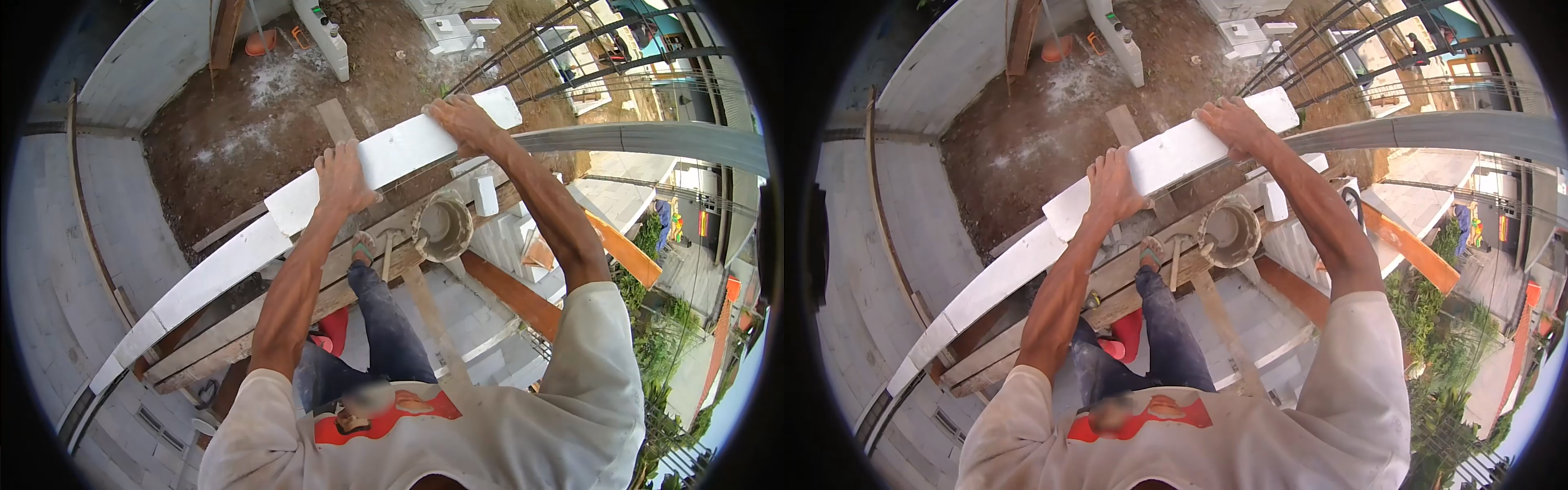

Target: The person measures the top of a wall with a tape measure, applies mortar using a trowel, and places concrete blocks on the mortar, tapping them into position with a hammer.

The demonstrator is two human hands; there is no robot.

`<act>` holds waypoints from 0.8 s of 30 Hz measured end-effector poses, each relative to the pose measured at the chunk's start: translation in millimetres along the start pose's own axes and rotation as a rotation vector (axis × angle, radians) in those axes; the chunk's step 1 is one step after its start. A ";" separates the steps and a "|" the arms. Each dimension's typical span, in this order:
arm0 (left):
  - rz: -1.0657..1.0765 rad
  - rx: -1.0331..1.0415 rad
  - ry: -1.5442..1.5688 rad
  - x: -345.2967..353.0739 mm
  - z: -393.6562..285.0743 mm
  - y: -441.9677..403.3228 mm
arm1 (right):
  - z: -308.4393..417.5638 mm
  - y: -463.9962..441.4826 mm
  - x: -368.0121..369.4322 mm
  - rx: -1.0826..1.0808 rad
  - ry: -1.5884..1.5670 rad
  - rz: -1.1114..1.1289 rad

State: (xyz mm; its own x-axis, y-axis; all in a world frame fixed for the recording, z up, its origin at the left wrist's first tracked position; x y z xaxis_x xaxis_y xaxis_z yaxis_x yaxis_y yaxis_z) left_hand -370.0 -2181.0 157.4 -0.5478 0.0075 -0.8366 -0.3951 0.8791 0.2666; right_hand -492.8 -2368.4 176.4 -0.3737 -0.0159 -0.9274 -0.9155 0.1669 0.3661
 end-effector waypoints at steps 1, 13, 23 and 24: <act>0.007 -0.003 -0.003 4.4 1.5 -1.1 | 2.0 -1.2 6.4 -0.002 -0.002 -0.002; 0.020 -0.049 -0.030 34.6 13.0 -5.3 | 4.5 -9.8 53.7 0.007 -0.070 -0.012; 0.033 -0.029 -0.043 55.1 13.9 -10.5 | 4.8 -14.4 83.2 -0.004 -0.053 -0.022; 0.032 -0.044 -0.039 53.6 13.4 -10.8 | 2.6 -15.4 84.4 0.016 -0.059 -0.020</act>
Point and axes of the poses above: each hand's wrist, its own y-axis away from the middle knuckle, its own x-axis out of the palm, z = x × y, the point moved 10 cm from there along -y, towards the middle knuckle, and after that the axes turned 2 degrees about y, right-handed, at the moved point
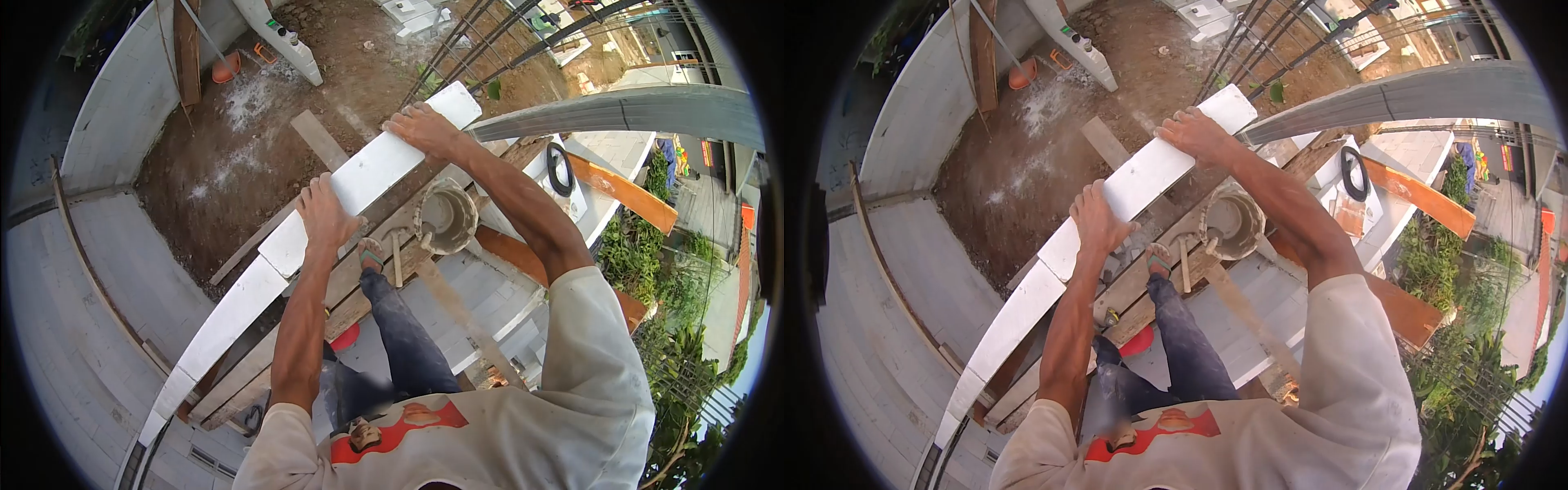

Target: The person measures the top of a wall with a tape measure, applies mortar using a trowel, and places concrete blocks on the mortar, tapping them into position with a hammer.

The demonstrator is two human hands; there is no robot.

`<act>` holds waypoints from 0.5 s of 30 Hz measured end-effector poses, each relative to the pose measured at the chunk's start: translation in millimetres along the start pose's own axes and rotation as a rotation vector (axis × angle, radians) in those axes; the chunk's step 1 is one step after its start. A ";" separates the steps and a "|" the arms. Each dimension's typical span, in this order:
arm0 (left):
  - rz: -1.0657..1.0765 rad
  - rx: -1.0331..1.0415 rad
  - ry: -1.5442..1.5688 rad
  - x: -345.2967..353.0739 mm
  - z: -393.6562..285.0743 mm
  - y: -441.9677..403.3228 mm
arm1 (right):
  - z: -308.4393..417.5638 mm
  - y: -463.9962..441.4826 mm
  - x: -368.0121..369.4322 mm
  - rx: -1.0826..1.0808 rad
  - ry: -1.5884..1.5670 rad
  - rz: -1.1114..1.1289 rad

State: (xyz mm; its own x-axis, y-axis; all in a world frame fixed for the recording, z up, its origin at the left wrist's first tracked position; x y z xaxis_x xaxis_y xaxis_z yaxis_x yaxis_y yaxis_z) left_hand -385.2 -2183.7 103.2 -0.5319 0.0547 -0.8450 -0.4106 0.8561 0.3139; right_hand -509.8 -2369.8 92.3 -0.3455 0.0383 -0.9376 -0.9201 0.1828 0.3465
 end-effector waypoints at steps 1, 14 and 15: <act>-0.001 -0.015 0.005 0.9 0.7 -0.2 | -0.4 -1.5 2.9 0.002 -0.014 0.036; 0.052 0.025 -0.061 7.5 -3.3 5.6 | 6.7 9.1 8.8 0.146 0.042 -0.161; 0.046 0.048 -0.055 5.2 -4.4 8.5 | 14.3 19.8 -2.5 0.167 0.040 -0.161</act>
Point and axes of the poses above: each hand's wrist, its own y-axis away from the middle knuckle, its own x-axis out of the palm, z = x × y, the point moved 10 cm from there along -y, towards the middle knuckle, and after that the axes turned 2 degrees about y, right-handed, at the moved point
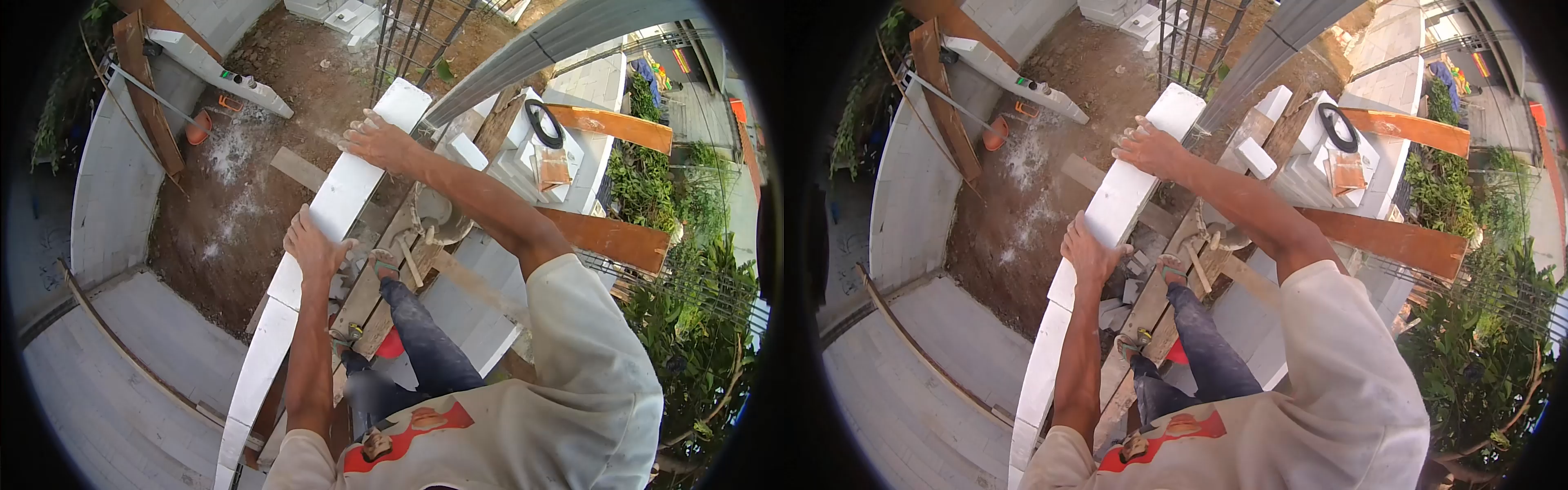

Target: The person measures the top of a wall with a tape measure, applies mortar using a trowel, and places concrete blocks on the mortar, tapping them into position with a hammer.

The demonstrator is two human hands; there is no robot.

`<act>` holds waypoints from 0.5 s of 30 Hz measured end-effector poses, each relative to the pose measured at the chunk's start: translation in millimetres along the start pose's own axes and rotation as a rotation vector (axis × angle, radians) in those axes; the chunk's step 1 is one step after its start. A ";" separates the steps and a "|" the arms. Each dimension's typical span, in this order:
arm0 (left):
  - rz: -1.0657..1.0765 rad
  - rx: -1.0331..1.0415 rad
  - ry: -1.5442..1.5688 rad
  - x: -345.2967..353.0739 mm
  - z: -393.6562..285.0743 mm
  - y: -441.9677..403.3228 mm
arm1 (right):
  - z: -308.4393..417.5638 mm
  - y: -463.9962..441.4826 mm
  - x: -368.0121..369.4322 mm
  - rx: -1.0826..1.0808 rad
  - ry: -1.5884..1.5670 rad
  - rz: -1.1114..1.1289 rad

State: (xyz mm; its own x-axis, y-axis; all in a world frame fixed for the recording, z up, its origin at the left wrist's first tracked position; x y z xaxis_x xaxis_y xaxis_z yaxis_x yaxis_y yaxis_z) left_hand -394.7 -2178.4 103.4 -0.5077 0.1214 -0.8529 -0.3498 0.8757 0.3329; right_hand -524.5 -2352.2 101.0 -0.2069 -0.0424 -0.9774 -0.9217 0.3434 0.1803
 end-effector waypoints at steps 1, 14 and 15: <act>-0.005 0.020 0.006 -1.9 0.9 4.3 | 7.1 12.5 -27.7 0.055 -0.012 -0.091; 0.345 -0.076 0.254 -19.2 140.6 45.3 | 342.6 326.7 228.7 1.234 -1.313 0.620; 0.368 -0.086 0.220 -17.5 147.9 49.1 | 364.4 333.1 253.1 1.236 -1.354 0.635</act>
Point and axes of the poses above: each hand's wrist, its own y-axis away from the middle knuckle, its own x-axis out of the palm, z = x × y, the point moved 10 cm from there along -y, towards the middle knuckle, and after that the axes turned 2 degrees about y, right-handed, at the moved point
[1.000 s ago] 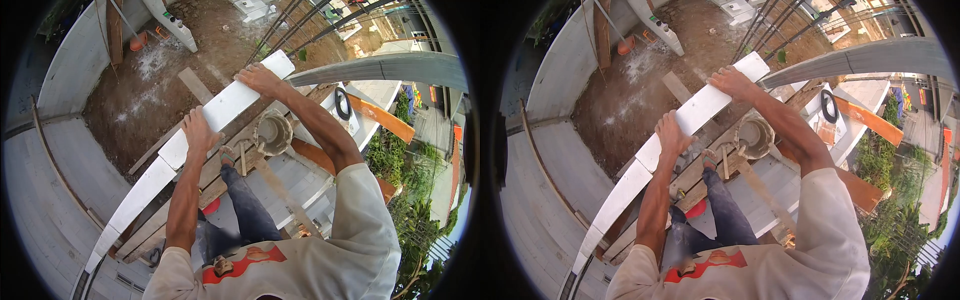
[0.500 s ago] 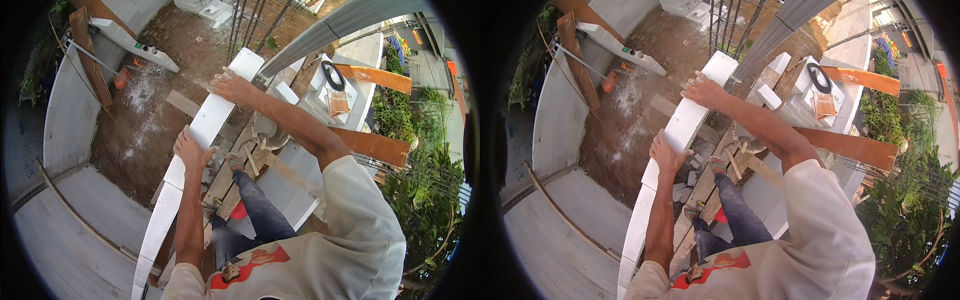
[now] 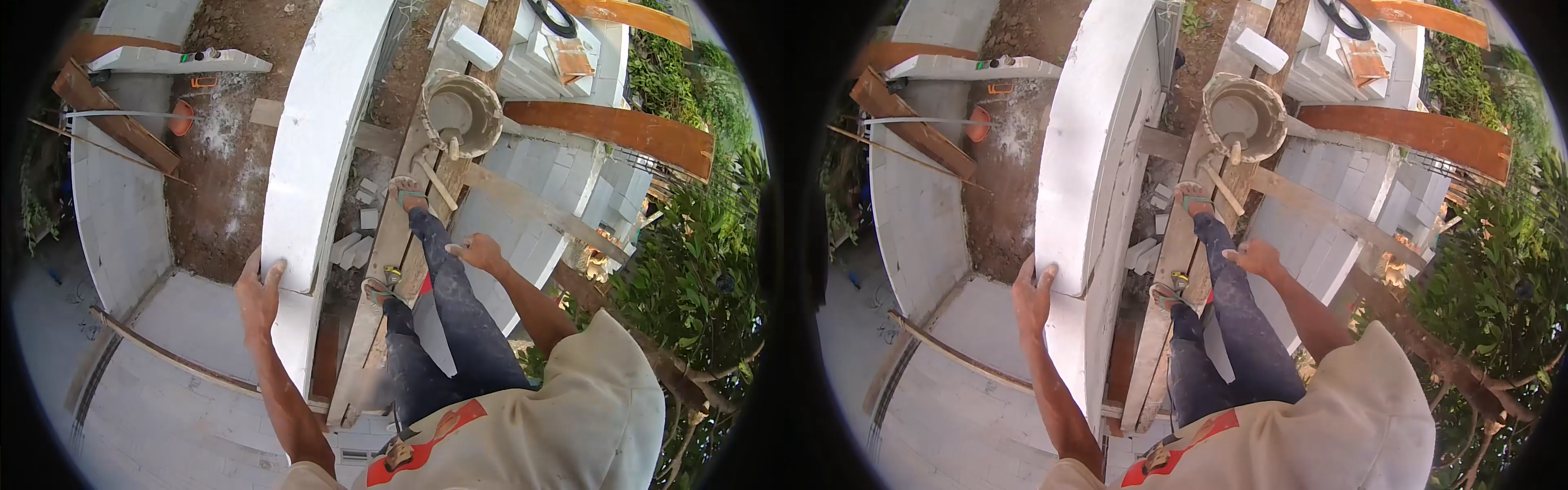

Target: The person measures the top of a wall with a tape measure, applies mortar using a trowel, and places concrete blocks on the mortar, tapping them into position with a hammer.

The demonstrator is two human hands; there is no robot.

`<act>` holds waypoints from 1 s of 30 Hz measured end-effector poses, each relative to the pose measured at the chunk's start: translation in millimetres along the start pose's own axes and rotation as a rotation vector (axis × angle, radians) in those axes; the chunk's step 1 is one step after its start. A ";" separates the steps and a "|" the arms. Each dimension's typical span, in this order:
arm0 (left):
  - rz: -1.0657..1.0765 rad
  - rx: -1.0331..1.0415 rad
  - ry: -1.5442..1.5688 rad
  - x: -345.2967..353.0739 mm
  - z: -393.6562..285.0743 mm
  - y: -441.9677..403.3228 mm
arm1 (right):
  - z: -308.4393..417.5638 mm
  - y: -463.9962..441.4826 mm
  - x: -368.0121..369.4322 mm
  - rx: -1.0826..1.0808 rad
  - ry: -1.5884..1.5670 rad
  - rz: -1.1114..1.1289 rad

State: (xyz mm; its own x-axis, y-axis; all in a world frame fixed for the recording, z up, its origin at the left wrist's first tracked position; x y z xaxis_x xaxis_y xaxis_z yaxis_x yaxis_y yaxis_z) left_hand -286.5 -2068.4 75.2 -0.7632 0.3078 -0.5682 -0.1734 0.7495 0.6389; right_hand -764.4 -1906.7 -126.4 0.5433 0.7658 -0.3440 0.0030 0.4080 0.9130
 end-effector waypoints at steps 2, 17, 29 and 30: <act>-0.045 -0.045 0.022 3.2 23.5 -1.3 | -45.1 -54.5 32.5 0.066 -0.005 -0.080; -0.078 -0.053 -0.012 5.5 85.0 4.7 | -93.6 -398.5 97.7 -0.023 0.054 -0.582; 0.006 -0.154 -0.101 22.8 41.8 -6.1 | -88.4 -380.0 77.2 0.024 0.193 -0.409; 0.037 -0.141 -0.074 23.0 32.6 -11.6 | -81.1 -352.2 68.3 -0.004 0.088 -0.409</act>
State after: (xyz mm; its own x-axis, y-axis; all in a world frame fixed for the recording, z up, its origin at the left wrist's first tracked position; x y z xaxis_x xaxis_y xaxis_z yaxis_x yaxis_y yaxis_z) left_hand -281.7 -2050.9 37.9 -0.7235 0.3801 -0.5763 -0.2353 0.6489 0.7235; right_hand -796.5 -1957.7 -489.3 0.4240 0.5802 -0.6954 0.2003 0.6887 0.6968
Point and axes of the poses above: each hand's wrist, its own y-axis away from the middle knuckle, its own x-axis out of the palm, z = x × y, the point moved 10 cm from there along -y, towards the middle knuckle, and after that the axes turned 2 degrees about y, right-handed, at the moved point
